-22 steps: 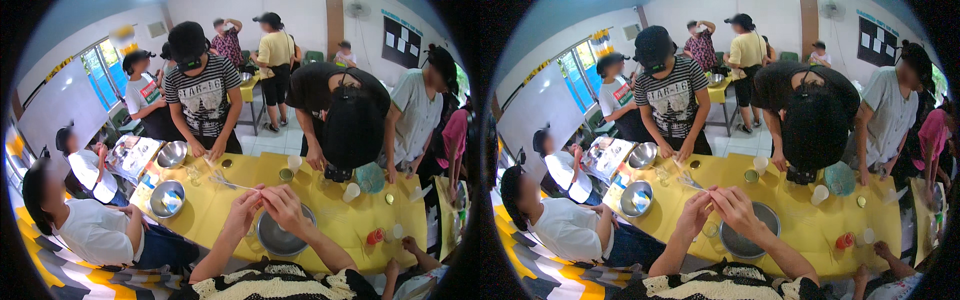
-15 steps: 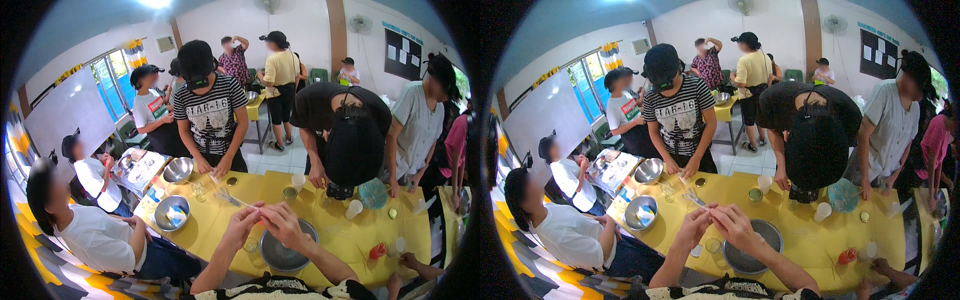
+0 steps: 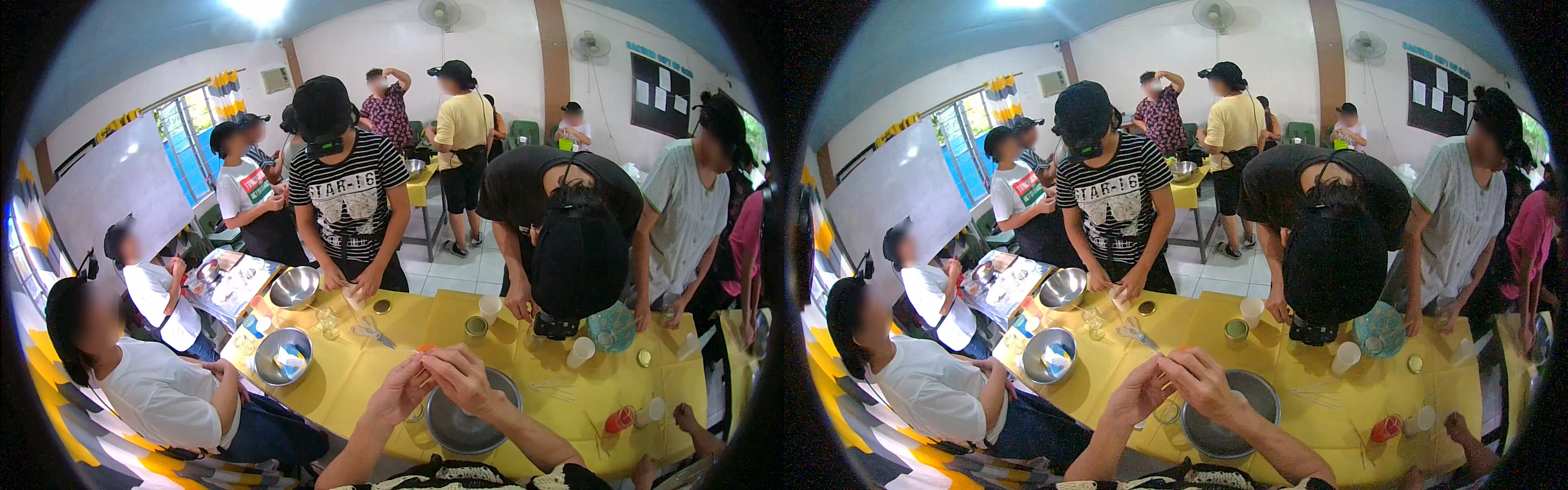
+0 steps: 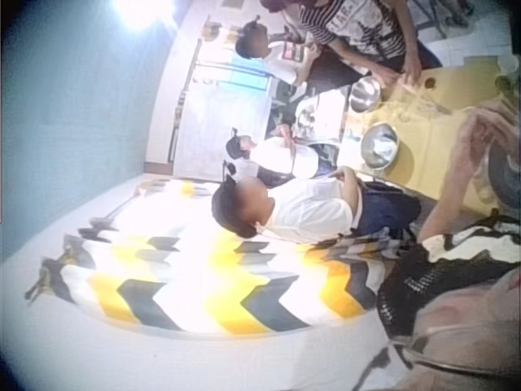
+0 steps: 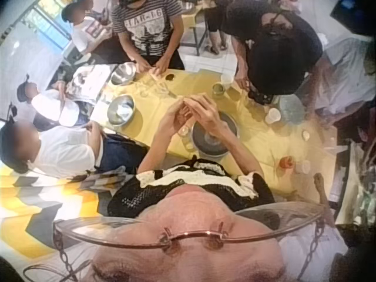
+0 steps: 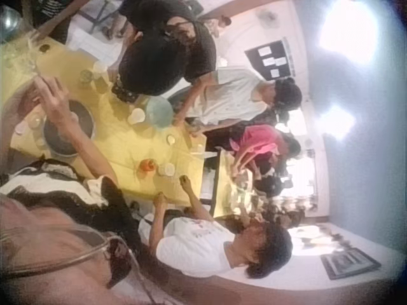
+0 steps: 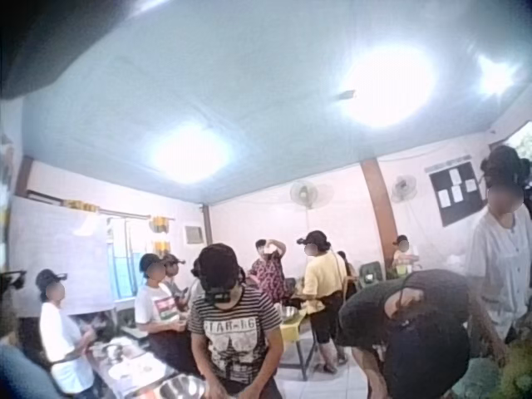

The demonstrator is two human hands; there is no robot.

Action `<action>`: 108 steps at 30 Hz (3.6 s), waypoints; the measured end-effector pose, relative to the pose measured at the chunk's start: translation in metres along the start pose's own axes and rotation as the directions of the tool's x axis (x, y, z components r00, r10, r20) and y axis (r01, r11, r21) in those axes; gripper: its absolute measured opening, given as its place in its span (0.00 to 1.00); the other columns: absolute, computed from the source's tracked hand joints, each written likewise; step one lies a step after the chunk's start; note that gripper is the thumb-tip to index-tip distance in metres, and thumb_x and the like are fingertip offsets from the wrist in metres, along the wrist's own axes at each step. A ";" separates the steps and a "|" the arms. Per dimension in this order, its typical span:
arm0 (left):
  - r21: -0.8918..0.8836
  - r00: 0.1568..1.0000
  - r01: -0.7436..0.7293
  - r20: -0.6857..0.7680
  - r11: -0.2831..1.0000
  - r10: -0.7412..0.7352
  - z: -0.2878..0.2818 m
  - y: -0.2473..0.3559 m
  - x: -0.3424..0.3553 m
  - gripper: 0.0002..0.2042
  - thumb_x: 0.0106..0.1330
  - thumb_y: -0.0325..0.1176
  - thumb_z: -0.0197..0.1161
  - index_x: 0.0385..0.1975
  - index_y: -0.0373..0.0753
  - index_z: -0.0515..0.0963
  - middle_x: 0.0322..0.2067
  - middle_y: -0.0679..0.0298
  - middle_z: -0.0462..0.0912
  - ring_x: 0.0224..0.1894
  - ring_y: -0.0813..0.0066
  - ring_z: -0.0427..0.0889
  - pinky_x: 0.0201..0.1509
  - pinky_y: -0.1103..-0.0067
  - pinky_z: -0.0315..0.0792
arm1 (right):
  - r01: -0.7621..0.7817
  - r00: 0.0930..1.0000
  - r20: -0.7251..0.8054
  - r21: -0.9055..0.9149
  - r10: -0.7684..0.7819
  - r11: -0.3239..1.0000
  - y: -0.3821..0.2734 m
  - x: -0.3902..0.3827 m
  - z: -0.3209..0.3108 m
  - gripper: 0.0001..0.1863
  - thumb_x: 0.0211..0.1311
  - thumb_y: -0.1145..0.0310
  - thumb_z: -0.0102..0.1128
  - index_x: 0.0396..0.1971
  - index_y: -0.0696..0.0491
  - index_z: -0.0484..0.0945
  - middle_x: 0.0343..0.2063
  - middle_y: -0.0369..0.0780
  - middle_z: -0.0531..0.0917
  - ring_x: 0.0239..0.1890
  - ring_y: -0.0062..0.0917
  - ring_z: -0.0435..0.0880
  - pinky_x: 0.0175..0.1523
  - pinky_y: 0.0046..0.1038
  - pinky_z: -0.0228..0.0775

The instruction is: The person uses scissors to cut a white string or wire held in their left hand. They repeatedly measure, cut, and handle the string segments on a yellow table covered with various bowls and cups. The person also handles a pink plastic cup and a metal bowl during the process.

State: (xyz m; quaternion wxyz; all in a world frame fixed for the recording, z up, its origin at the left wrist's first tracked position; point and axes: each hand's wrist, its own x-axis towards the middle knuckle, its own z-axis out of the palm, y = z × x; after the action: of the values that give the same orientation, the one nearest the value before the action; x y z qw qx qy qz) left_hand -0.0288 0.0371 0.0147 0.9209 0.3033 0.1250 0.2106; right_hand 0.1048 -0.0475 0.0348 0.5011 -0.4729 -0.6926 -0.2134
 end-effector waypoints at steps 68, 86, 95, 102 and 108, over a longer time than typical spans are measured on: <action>0.022 0.967 0.251 0.036 0.968 -0.252 0.022 0.002 0.011 0.12 0.68 0.39 0.46 0.45 0.42 0.70 0.43 0.68 0.75 0.46 0.78 0.72 0.56 0.75 0.62 | 0.452 0.865 0.347 -0.232 -0.361 0.861 0.022 0.023 -0.062 0.17 0.40 0.68 0.55 0.34 0.56 0.74 0.31 0.35 0.73 0.37 0.24 0.73 0.37 0.25 0.66; 0.075 0.965 0.261 0.013 0.962 -0.262 0.039 -0.011 0.006 0.12 0.65 0.38 0.51 0.45 0.42 0.71 0.43 0.70 0.75 0.47 0.79 0.71 0.58 0.72 0.60 | 0.613 0.745 0.475 -0.208 -0.469 0.763 0.028 0.018 -0.089 0.16 0.39 0.70 0.58 0.34 0.56 0.74 0.31 0.33 0.72 0.34 0.19 0.72 0.35 0.19 0.65; 0.212 0.991 -0.117 -0.033 0.970 0.127 0.051 -0.029 0.000 0.10 0.64 0.36 0.55 0.42 0.41 0.73 0.40 0.70 0.75 0.45 0.82 0.71 0.51 0.77 0.62 | 0.231 0.962 0.192 -0.191 -0.195 0.954 0.016 -0.002 -0.059 0.12 0.41 0.73 0.57 0.31 0.57 0.72 0.26 0.38 0.72 0.29 0.28 0.72 0.32 0.26 0.66; 0.263 0.958 -0.235 -0.101 0.936 0.269 0.053 -0.035 0.001 0.10 0.64 0.35 0.54 0.42 0.39 0.73 0.40 0.70 0.75 0.44 0.82 0.72 0.49 0.78 0.64 | -0.206 0.961 -0.153 0.157 0.230 0.966 -0.006 -0.009 -0.029 0.10 0.46 0.81 0.60 0.29 0.58 0.70 0.26 0.42 0.72 0.28 0.35 0.71 0.32 0.30 0.65; 0.261 0.973 -0.173 -0.106 0.950 0.207 0.056 -0.022 -0.004 0.11 0.65 0.36 0.52 0.43 0.42 0.72 0.41 0.70 0.76 0.47 0.80 0.72 0.53 0.76 0.63 | -0.221 0.971 -0.051 0.203 0.236 0.954 -0.002 -0.005 -0.034 0.09 0.49 0.78 0.58 0.31 0.56 0.70 0.28 0.43 0.74 0.32 0.37 0.73 0.35 0.32 0.66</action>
State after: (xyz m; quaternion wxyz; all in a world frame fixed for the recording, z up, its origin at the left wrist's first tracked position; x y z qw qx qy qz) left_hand -0.0055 -0.0089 0.0453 0.8403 0.4130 0.1814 0.3007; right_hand 0.1194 -0.0768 0.0443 0.5920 -0.4899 -0.6317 -0.1026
